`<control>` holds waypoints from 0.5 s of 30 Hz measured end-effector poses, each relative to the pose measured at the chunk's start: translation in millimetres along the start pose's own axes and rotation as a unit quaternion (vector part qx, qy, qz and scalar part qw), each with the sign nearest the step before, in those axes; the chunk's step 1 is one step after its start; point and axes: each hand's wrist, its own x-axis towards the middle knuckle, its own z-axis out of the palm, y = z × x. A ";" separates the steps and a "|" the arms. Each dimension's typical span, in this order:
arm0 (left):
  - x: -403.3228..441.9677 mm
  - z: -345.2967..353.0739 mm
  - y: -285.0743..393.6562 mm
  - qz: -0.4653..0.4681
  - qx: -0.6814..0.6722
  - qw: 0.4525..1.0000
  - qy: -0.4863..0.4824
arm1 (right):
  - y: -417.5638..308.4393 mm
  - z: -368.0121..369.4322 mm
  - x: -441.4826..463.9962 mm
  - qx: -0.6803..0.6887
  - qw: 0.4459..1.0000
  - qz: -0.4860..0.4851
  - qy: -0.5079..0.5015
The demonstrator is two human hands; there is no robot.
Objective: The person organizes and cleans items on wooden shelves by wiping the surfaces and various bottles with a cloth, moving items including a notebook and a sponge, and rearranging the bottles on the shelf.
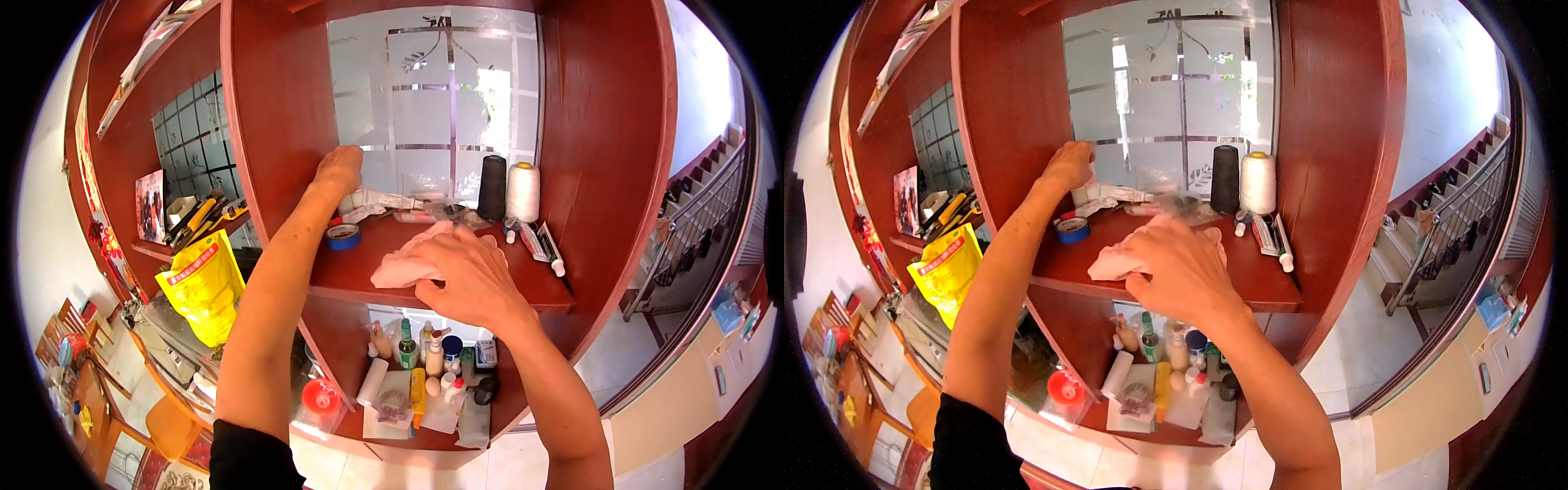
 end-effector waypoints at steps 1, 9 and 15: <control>-1.3 -1.9 -0.2 -0.003 -0.009 1.000 -0.005 | -0.2 -0.3 -0.1 -0.001 1.000 0.004 -0.003; -4.4 -17.0 -11.1 0.017 -0.050 0.999 -0.014 | -1.1 -1.8 -0.1 0.008 1.000 0.018 -0.020; -72.1 -55.7 4.2 0.123 0.011 0.967 -0.222 | -3.8 -3.6 0.4 0.002 0.999 0.024 -0.022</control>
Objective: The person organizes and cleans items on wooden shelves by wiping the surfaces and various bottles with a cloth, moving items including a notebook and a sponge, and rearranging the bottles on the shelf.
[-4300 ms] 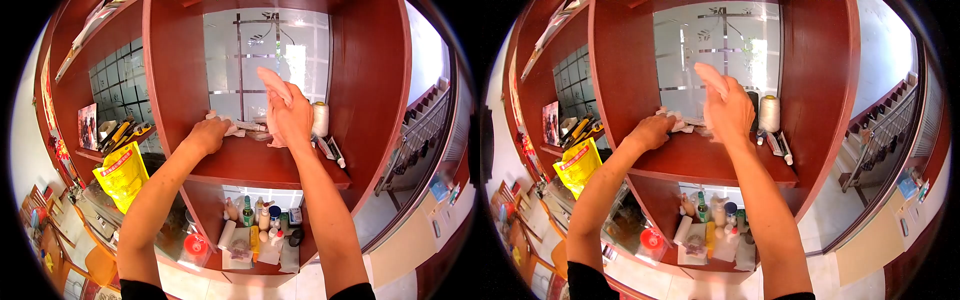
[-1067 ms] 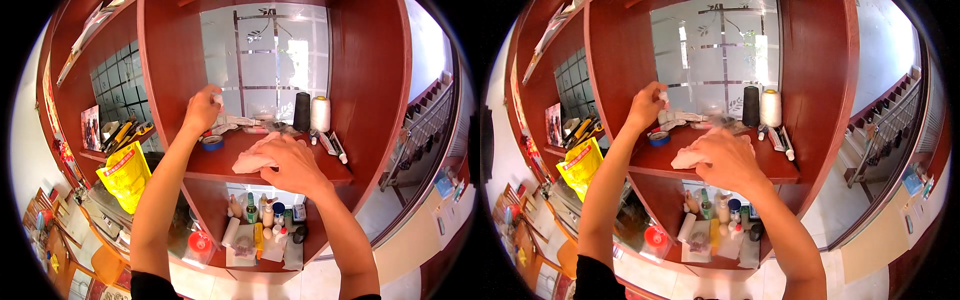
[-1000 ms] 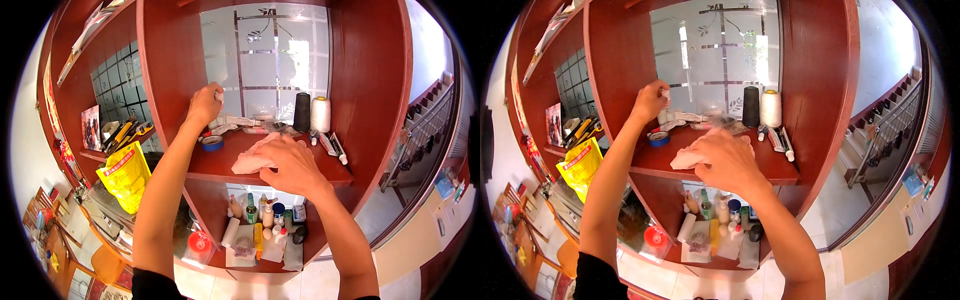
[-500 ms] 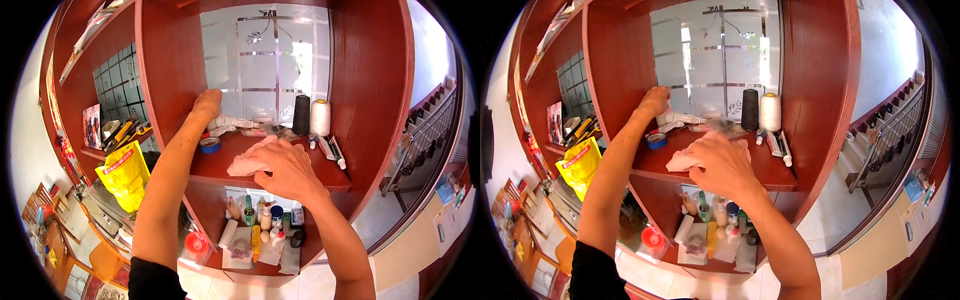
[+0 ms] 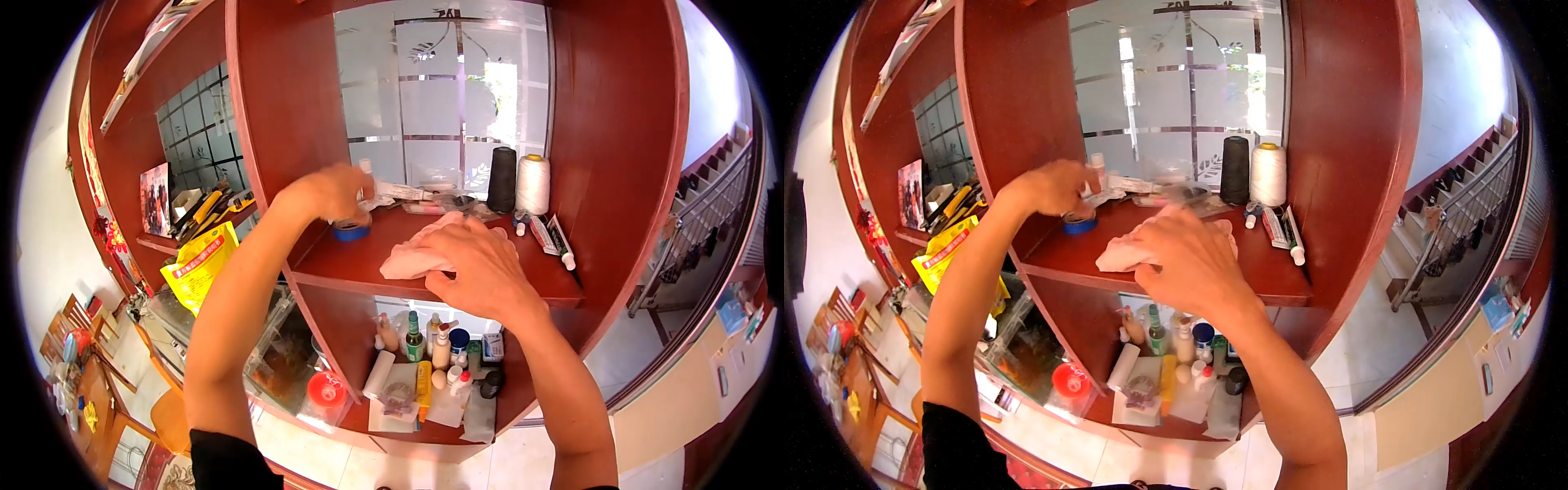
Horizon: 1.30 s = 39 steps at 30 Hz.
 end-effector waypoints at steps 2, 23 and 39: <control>-19.6 12.0 5.6 0.002 -0.010 1.000 -0.015 | -0.1 0.8 0.5 -0.014 1.000 0.001 0.001; 2.2 85.0 -7.6 -0.007 -0.131 0.959 0.250 | 12.9 46.3 79.3 -0.016 0.989 -0.023 -0.145; -64.7 71.7 58.7 0.068 -0.536 0.702 0.463 | -39.7 1.6 84.2 0.506 0.860 0.067 -0.009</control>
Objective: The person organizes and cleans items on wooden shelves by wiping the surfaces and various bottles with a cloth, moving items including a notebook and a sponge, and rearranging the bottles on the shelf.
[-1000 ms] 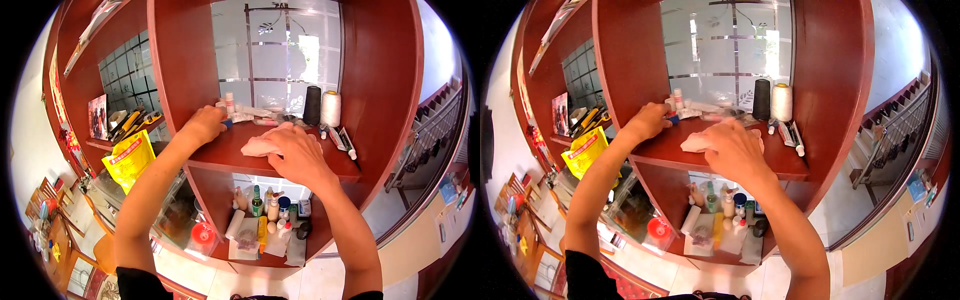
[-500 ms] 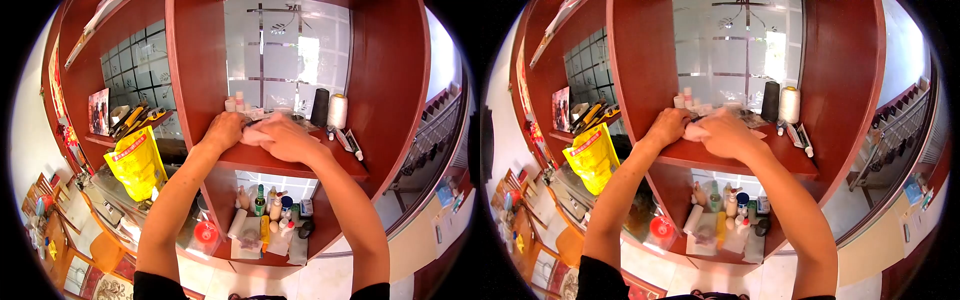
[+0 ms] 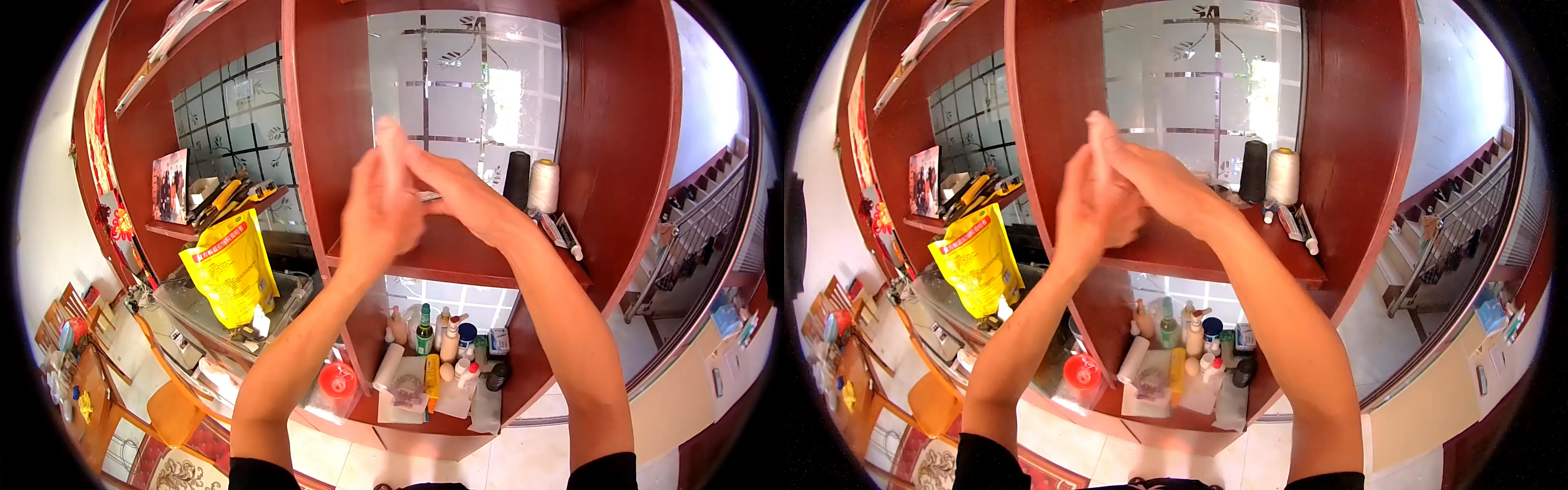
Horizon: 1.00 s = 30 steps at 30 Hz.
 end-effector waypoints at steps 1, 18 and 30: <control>6.7 -11.8 0.4 0.029 -0.066 0.997 0.021 | 0.9 1.1 9.7 0.002 0.999 -0.020 -0.046; -1.6 -59.3 9.3 0.132 0.434 0.843 -0.288 | 82.8 -6.5 82.3 -0.671 0.724 0.069 -0.142; 42.6 3.5 -49.9 0.192 0.748 0.580 -0.261 | 92.8 -31.5 82.9 -0.601 0.797 0.043 -0.038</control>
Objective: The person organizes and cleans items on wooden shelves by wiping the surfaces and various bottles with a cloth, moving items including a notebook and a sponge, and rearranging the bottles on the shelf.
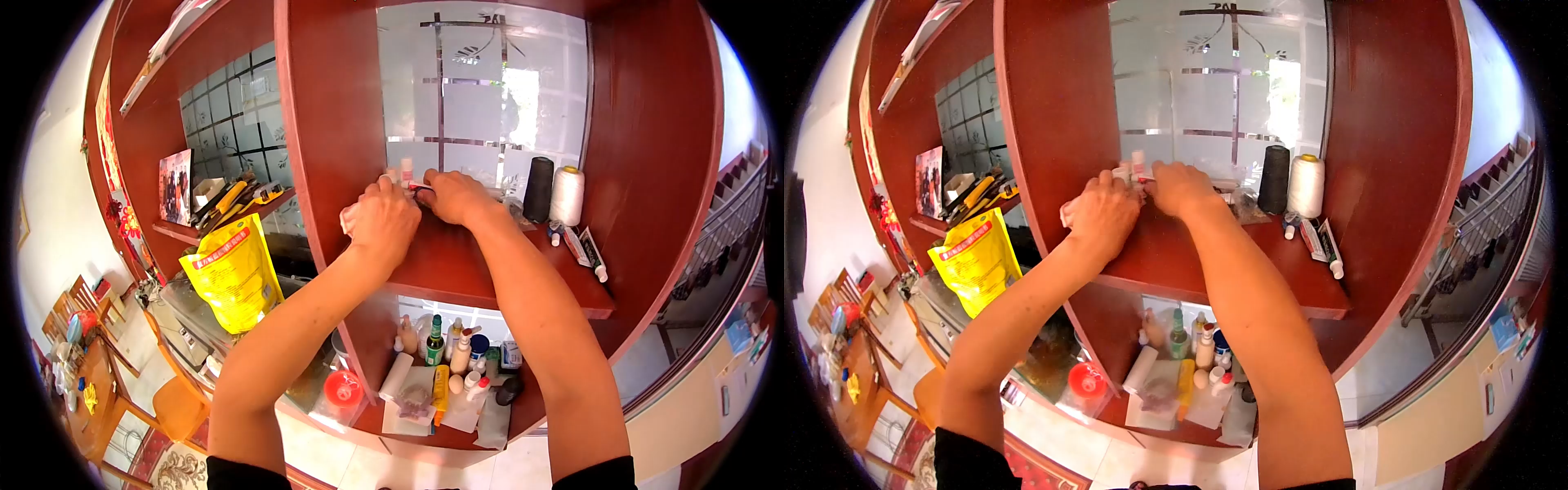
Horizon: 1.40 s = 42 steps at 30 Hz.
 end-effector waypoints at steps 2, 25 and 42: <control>16.4 3.8 0.3 0.009 0.009 0.999 -0.051 | 2.2 -0.7 -1.1 0.002 1.000 0.016 -0.003; -64.8 -121.6 -42.3 -0.080 -0.289 0.916 -0.267 | -7.9 -0.9 -14.0 -0.057 0.997 -0.038 -0.030; -104.2 -95.1 -17.2 0.010 -0.406 0.909 0.090 | -44.3 -75.1 -93.8 0.407 0.852 -0.045 0.326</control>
